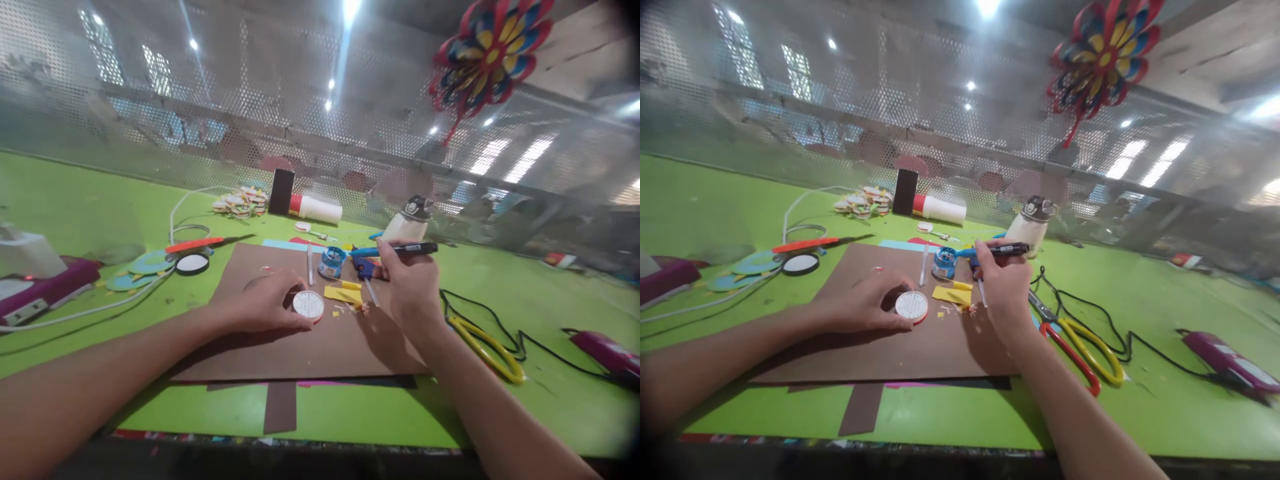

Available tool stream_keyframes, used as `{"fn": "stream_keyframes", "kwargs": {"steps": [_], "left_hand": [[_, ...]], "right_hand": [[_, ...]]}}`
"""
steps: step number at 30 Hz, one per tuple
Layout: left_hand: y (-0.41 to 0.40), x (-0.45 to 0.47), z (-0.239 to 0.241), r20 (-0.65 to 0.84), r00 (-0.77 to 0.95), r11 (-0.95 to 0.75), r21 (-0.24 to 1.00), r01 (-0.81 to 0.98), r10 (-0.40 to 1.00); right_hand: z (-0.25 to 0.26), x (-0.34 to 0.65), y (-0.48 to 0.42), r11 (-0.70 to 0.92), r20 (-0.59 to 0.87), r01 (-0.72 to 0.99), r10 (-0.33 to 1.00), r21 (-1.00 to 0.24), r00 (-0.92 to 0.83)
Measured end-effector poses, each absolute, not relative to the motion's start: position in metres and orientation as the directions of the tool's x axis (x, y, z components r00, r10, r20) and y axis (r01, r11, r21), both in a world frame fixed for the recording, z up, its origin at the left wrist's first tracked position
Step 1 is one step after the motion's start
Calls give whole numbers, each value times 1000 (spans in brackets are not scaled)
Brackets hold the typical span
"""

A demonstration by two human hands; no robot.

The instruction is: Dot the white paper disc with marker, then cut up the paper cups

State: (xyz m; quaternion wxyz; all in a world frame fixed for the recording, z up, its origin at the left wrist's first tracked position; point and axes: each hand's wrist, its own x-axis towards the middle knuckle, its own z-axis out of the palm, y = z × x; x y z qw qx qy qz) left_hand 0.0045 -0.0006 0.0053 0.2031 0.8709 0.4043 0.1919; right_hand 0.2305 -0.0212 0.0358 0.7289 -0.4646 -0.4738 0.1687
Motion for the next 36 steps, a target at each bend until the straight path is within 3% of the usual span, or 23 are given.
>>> {"fn": "stream_keyframes", "kwargs": {"steps": [3, 7, 20, 28, 36], "left_hand": [[-1, 3, 4, 156, 597, -576, 534, 619, 787], [1, 2, -2, 189, 599, -591, 543, 596, 778], [0, 1, 1, 195, 634, -618, 553, 559, 748], [1, 2, 0, 190, 644, -624, 549, 556, 741], [-2, 2, 3, 152, 625, -582, 577, 573, 766]], "right_hand": [[41, 245, -15, 504, 462, 101, 670, -858, 580], [45, 246, -14, 412, 389, 68, 778, -909, 493], [21, 245, 41, 189, 349, 416, 868, -890, 353], [16, 239, 43, 169, 378, 571, 886, -803, 270], [16, 245, 42, 211, 406, 591, 887, -779, 219]]}}
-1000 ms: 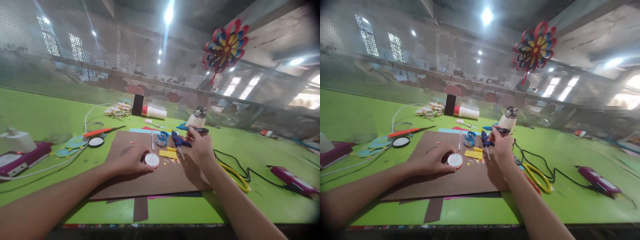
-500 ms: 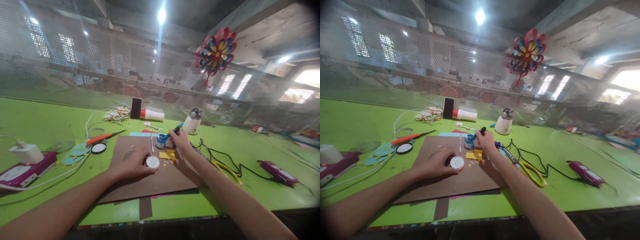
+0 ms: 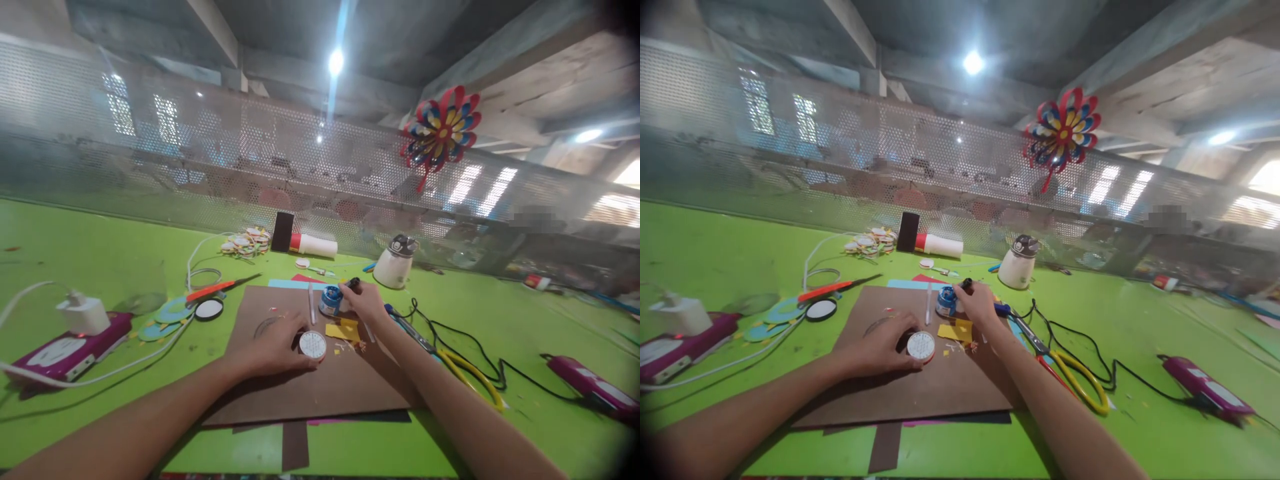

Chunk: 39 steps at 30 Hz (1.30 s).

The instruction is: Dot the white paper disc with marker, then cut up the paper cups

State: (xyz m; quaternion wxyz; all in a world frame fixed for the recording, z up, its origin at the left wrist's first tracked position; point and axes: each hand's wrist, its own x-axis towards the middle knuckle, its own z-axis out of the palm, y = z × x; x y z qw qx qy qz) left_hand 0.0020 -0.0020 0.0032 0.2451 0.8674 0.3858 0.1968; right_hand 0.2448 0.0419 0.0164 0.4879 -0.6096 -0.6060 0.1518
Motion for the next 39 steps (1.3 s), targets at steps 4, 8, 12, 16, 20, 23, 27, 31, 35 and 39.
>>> {"fn": "stream_keyframes", "kwargs": {"steps": [4, 8, 12, 16, 20, 23, 27, 31, 35, 39], "left_hand": [[-2, 1, 2, 158, 636, -589, 587, 555, 756], [-1, 1, 1, 164, 642, -592, 601, 537, 749], [-1, 1, -1, 163, 637, -584, 612, 534, 753], [1, 1, -4, 183, 628, -583, 623, 521, 757], [1, 1, -4, 193, 635, -600, 606, 522, 748], [1, 0, -3, 201, 644, -614, 596, 517, 738], [2, 0, -4, 176, 641, -594, 608, 527, 748], [1, 0, -2, 171, 649, -600, 603, 527, 742], [0, 2, 1, 150, 649, -591, 598, 542, 746], [0, 2, 0, 147, 645, -580, 614, 535, 750]], "right_hand": [[14, 247, 44, 225, 415, 578, 883, -784, 219], [13, 247, 42, 231, 408, 544, 884, -807, 229], [21, 246, 34, 243, 399, 485, 883, -840, 248], [41, 250, 23, 278, 402, 378, 864, -883, 303], [54, 257, 15, 309, 368, 207, 846, -928, 387], [57, 260, 11, 299, 289, 40, 866, -953, 408], [58, 255, 3, 221, 156, -152, 922, -963, 354], [55, 245, -7, 133, 49, -267, 953, -955, 297], [49, 238, -14, 56, -22, -322, 972, -945, 233], [45, 239, -13, 93, 18, -328, 974, -940, 224]]}}
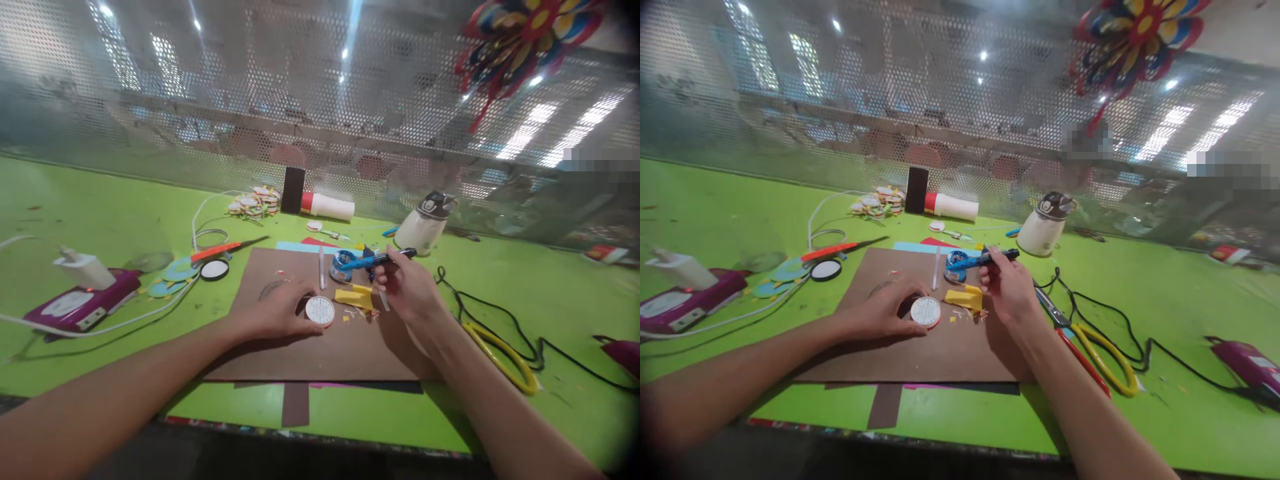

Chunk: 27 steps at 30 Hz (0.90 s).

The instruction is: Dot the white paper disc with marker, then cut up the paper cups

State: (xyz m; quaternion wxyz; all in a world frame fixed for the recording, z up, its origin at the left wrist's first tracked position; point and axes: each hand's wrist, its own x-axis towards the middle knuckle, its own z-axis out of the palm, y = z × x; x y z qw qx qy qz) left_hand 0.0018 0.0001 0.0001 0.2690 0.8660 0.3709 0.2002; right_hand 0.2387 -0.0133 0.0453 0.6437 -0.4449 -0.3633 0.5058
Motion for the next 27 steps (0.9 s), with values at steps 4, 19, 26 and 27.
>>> {"fn": "stream_keyframes", "kwargs": {"steps": [4, 19, 26, 27], "left_hand": [[1, 2, -1, 150, 644, -580, 618, 531, 750], [1, 3, 1, 165, 648, -605, 578, 547, 744], [1, 2, -1, 161, 643, -601, 575, 556, 749], [1, 1, -2, 169, 644, -602, 583, 546, 747]], "right_hand": [[40, 247, -1, 226, 158, -157, 920, -961, 359], [11, 238, 35, 117, 187, 275, 952, -954, 244], [34, 242, 32, 167, 248, 271, 921, -948, 299], [39, 243, 29, 191, 267, 250, 910, -949, 318]]}}
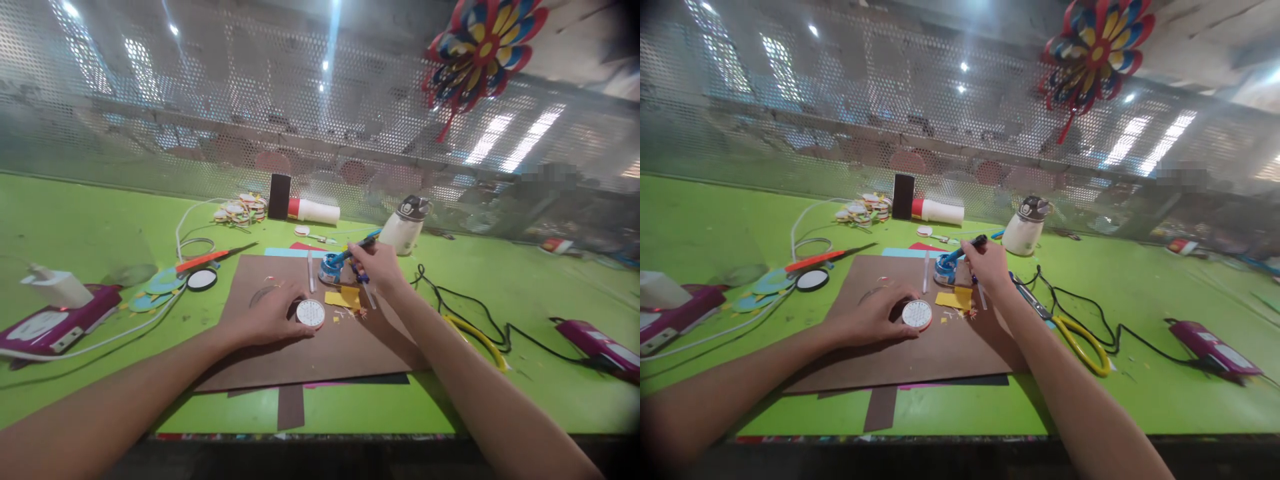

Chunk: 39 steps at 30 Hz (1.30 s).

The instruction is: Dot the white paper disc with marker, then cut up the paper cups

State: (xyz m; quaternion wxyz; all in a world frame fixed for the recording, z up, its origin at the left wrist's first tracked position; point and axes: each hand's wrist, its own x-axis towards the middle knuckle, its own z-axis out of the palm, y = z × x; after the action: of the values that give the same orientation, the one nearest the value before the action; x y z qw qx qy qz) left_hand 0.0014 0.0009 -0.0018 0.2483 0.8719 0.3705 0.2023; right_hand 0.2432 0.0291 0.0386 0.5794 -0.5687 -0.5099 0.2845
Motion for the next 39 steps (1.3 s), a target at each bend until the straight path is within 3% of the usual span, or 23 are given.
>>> {"fn": "stream_keyframes", "kwargs": {"steps": [3, 7, 13, 18, 26, 34, 39], "left_hand": [[2, 1, -3, 190, 646, -609, 598, 521, 739], [1, 1, -3, 186, 643, -603, 603, 523, 743], [0, 1, -2, 178, 650, -611, 583, 536, 739], [1, 1, -1, 156, 653, -612, 557, 561, 741], [0, 1, 3, 169, 675, -629, 572, 527, 719], [2, 1, 3, 152, 676, -618, 582, 528, 721], [2, 2, 1, 176, 664, -627, 567, 535, 726]], "right_hand": [[50, 247, 20, 250, 297, 168, 877, -954, 379], [54, 249, 12, 242, 225, 16, 874, -970, 431], [56, 247, -1, 116, 26, -226, 930, -967, 368], [58, 239, -10, -9, -106, -319, 952, -948, 287], [40, 225, -17, -56, -98, -251, 982, -966, 159], [35, 214, -23, -28, -66, -185, 976, -982, 206], [30, 211, -25, 96, 85, -37, 973, -995, 215]]}}
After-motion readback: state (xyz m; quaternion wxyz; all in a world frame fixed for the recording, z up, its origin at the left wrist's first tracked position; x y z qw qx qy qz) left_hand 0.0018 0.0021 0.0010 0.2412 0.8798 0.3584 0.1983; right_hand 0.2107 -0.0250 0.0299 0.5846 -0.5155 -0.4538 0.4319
